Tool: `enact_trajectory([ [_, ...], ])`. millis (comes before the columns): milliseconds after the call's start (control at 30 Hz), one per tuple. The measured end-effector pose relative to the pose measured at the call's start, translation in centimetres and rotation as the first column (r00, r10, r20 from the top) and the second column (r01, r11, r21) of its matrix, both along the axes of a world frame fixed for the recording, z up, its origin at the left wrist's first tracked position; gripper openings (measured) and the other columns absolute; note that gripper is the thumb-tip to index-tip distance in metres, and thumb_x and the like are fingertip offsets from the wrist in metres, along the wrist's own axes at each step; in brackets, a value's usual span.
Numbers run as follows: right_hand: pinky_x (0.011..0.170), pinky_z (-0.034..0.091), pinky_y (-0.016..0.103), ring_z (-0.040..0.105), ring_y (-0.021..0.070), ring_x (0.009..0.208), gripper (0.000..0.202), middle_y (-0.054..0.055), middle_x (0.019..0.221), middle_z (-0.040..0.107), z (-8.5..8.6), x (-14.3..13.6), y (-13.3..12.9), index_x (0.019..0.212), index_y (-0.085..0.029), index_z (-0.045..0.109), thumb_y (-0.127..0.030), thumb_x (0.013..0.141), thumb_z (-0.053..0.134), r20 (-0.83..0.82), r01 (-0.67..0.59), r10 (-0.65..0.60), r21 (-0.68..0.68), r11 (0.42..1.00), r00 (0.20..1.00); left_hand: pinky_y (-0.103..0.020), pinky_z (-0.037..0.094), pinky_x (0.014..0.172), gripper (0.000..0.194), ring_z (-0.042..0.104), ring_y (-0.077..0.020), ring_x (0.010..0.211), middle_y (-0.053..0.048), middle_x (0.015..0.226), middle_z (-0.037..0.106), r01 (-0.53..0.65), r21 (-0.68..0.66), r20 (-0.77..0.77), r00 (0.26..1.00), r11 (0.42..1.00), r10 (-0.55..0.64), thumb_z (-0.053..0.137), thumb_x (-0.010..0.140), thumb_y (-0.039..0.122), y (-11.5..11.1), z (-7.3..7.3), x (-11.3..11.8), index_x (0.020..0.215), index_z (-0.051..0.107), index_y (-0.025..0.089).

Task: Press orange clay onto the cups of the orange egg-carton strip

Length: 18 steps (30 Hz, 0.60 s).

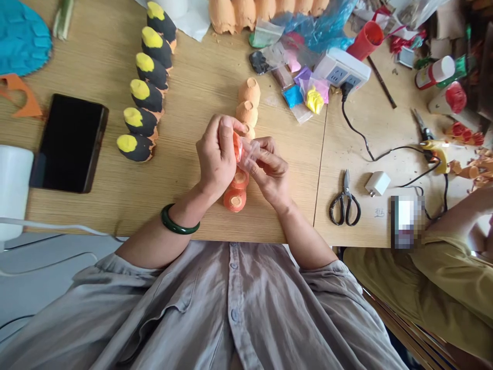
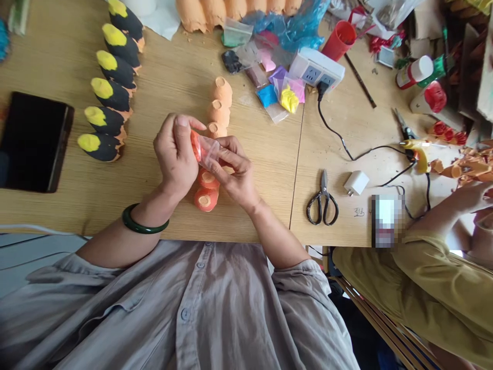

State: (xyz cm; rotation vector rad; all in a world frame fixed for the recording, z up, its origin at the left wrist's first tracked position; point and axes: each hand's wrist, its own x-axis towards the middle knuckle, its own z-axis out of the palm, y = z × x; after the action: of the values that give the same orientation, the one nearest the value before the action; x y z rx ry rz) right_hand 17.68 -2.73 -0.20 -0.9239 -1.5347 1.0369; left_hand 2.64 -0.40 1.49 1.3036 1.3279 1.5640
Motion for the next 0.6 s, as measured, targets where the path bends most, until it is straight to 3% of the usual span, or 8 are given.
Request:
enact_trajectory([
  [167, 0.093, 0.075, 0.048, 0.075, 0.0297, 0.110, 0.032, 0.011, 0.122, 0.075, -0.3, -0.4, -0.4, 0.123, -0.031, 0.090, -0.059, 0.113, 0.078, 0.104, 0.075, -0.084, 0.087, 0.993, 0.991, -0.047, 0.060, 0.088, 0.062, 0.076, -0.0275, 0.090, -0.004, 0.092, 0.075, -0.021, 0.042, 0.013, 1.000, 0.999, 0.021, 0.054, 0.117, 0.089, 0.6, -0.8, -0.4, 0.095, 0.073, 0.034],
  [333, 0.108, 0.069, 0.056, 0.075, 0.0321, 0.120, 0.034, 0.011, 0.121, 0.071, -0.7, -0.2, -0.4, 0.140, -0.035, 0.086, -0.055, 0.117, 0.072, 0.208, 0.138, -0.194, 0.256, 0.957, 0.959, -0.045, 0.055, 0.077, 0.064, 0.065, -0.0217, 0.071, -0.002, 0.086, 0.076, -0.081, 0.166, 0.046, 0.996, 0.983, 0.075, 0.056, 0.118, 0.088, 0.8, -0.1, 0.5, 0.090, 0.070, 0.032],
  [433, 0.108, 0.069, 0.055, 0.074, 0.0311, 0.118, 0.030, 0.010, 0.117, 0.071, -0.6, -0.2, -0.5, 0.134, -0.035, 0.085, -0.054, 0.117, 0.070, 0.281, 0.158, -0.245, 0.299, 0.941, 0.928, -0.045, 0.055, 0.078, 0.066, 0.065, -0.0219, 0.072, -0.002, 0.085, 0.077, -0.091, 0.142, 0.042, 0.995, 0.986, 0.086, 0.058, 0.115, 0.091, 0.5, 0.5, 0.8, 0.087, 0.069, 0.032],
  [600, 0.112, 0.068, 0.053, 0.071, 0.0285, 0.116, 0.029, 0.008, 0.118, 0.071, 0.3, -0.6, -0.7, 0.105, -0.032, 0.079, -0.056, 0.117, 0.068, 0.247, 0.140, -0.219, 0.303, 0.943, 0.944, -0.048, 0.057, 0.083, 0.067, 0.068, -0.0246, 0.078, -0.003, 0.081, 0.071, -0.031, 0.005, 0.046, 0.998, 0.999, 0.031, 0.058, 0.114, 0.093, 0.7, 0.2, 0.1, 0.086, 0.069, 0.033],
])
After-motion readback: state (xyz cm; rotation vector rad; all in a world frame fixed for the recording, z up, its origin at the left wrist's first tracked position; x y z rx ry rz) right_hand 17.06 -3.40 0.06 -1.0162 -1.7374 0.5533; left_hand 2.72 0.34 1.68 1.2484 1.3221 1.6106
